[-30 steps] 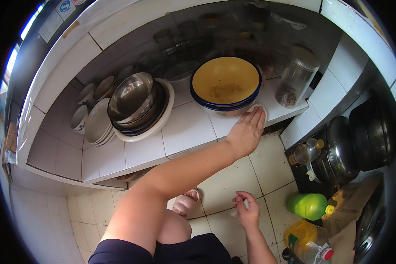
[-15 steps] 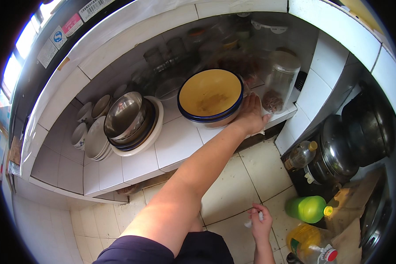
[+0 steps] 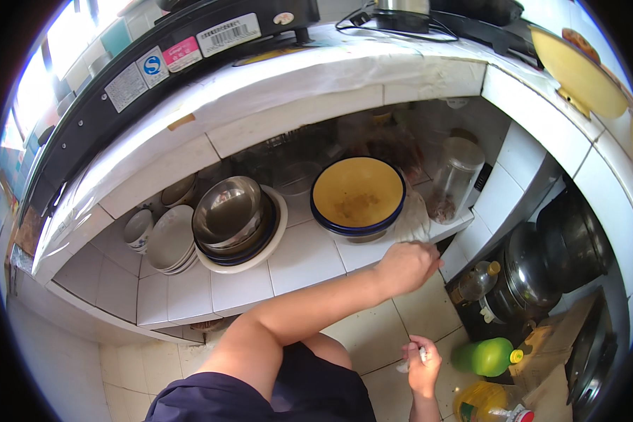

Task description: The person cleans a cluttered kitchen area by wiping a tiled shelf and the floor with a white cloth. They move several large plastic bottles of oil and a cardboard box to access the floor, then wipe the floor tiles and a drain pipe. The person rinses the cloth at the sink and continues wiping the floor area.

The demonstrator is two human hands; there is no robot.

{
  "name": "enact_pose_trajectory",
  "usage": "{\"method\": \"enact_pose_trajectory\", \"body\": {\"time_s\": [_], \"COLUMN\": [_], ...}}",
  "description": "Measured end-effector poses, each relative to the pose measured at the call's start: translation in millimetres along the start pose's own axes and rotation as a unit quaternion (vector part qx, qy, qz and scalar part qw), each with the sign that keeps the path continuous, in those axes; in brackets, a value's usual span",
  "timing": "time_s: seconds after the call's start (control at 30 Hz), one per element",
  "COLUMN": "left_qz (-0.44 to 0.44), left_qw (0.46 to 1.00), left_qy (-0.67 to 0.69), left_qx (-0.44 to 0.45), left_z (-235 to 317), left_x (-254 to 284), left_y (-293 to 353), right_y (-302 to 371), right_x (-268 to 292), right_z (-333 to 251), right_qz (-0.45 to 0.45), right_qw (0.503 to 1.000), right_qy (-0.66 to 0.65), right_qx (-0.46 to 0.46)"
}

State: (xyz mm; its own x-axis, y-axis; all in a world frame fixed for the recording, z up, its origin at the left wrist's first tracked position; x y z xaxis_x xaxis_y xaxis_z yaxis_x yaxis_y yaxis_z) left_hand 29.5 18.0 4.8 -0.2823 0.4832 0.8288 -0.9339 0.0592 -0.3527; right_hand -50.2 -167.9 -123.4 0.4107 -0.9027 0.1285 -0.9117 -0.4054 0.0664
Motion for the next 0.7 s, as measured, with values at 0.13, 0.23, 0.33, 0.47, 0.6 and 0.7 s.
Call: {"method": "enact_pose_trajectory", "body": {"time_s": [0.13,0.23,0.33,0.47,0.6,0.7], "left_qz": [-0.034,0.013,0.051,0.102,0.094,0.093], "left_qw": [0.999,0.989,0.964,0.942,0.932,0.925], "left_qy": [-0.016,-0.069,-0.127,-0.234,-0.254,-0.269], "left_qx": [0.035,0.129,0.230,0.217,0.242,0.251], "left_z": [11.7,-42.7,-128.3,-200.6,-232.8,-245.6], "left_x": [99.4,154.2,169.8,157.3,140.4,135.7], "left_y": [15.0,-0.7,-20.3,-45.7,-65.0,-75.6], "right_y": [-18.6,-24.4,-22.8,-21.2,-22.9,-23.4], "right_x": [-3.5,-16.7,-33.2,-39.1,-38.5,-36.7], "right_z": [-31.6,-43.3,-44.8,-37.9,-38.9,-45.1], "right_qz": [0.008,-0.012,-0.029,-0.042,-0.019,-0.012], "right_qw": [1.000,1.000,0.999,0.998,0.999,1.000], "right_qy": [0.002,0.015,0.017,0.018,-0.005,0.014], "right_qx": [-0.017,0.000,0.004,-0.037,-0.028,-0.024]}}
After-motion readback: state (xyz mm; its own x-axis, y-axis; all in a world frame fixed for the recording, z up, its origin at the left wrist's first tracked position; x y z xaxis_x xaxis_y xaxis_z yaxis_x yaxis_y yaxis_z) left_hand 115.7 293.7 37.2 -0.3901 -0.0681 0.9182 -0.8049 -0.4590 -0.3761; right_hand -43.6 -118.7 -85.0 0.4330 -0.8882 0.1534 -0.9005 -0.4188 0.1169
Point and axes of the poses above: each hand's wrist, its own y-axis away from the middle knuckle, its own x-axis out of the back of the hand, z = x × y, the point moved 4 cm from there along -y, towards the middle knuckle, and after that the axes turned 9 degrees about y, right-handed, at the moved point
